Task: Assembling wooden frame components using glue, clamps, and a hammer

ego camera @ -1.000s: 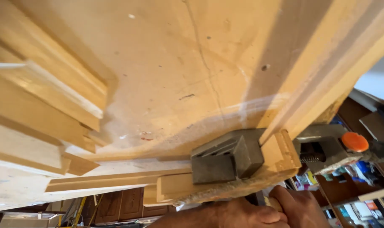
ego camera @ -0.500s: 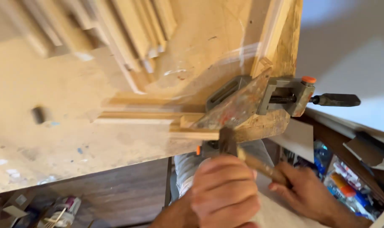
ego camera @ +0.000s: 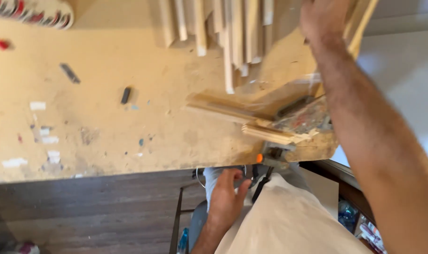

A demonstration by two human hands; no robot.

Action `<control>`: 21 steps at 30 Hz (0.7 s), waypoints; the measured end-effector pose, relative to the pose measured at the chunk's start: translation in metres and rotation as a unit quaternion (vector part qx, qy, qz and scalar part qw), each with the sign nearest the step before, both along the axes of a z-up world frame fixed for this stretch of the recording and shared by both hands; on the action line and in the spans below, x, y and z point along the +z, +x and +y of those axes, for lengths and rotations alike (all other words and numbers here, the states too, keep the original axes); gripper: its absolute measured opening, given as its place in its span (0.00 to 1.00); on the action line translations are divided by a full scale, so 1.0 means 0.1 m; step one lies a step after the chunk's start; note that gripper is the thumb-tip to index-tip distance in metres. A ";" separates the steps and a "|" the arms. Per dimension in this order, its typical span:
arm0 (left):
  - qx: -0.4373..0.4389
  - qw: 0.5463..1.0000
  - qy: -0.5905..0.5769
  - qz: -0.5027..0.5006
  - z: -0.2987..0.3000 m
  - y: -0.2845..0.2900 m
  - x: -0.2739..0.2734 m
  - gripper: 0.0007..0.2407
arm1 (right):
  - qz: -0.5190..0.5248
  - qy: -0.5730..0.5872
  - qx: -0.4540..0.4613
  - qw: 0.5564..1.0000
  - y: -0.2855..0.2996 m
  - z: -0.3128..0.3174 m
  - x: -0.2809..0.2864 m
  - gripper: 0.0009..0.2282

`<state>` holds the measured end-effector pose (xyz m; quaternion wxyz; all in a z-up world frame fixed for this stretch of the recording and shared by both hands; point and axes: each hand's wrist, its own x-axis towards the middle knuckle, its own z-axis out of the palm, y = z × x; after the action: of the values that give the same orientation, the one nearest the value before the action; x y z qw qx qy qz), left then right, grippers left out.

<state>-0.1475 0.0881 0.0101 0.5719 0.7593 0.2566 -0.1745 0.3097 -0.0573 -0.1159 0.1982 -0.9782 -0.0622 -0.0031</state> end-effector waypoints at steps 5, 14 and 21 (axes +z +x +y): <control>-0.030 0.999 -0.021 0.031 -0.35 -0.20 -0.04 0.12 | -0.025 -0.045 0.098 0.994 -0.02 -0.15 -0.42 0.15; -0.047 0.995 0.075 0.045 -0.81 -0.13 0.07 0.16 | -0.127 -0.129 0.230 0.956 -0.33 -1.71 0.45 0.22; -0.064 0.983 0.144 0.095 -1.13 -0.31 -0.25 0.17 | 0.267 -0.183 0.248 0.913 -1.84 -2.33 1.51 0.24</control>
<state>-0.1783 -0.0253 -0.0151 0.4174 0.8284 0.2830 -0.2438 0.1262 -0.2904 0.0356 0.0193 -0.9149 -0.2470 0.3188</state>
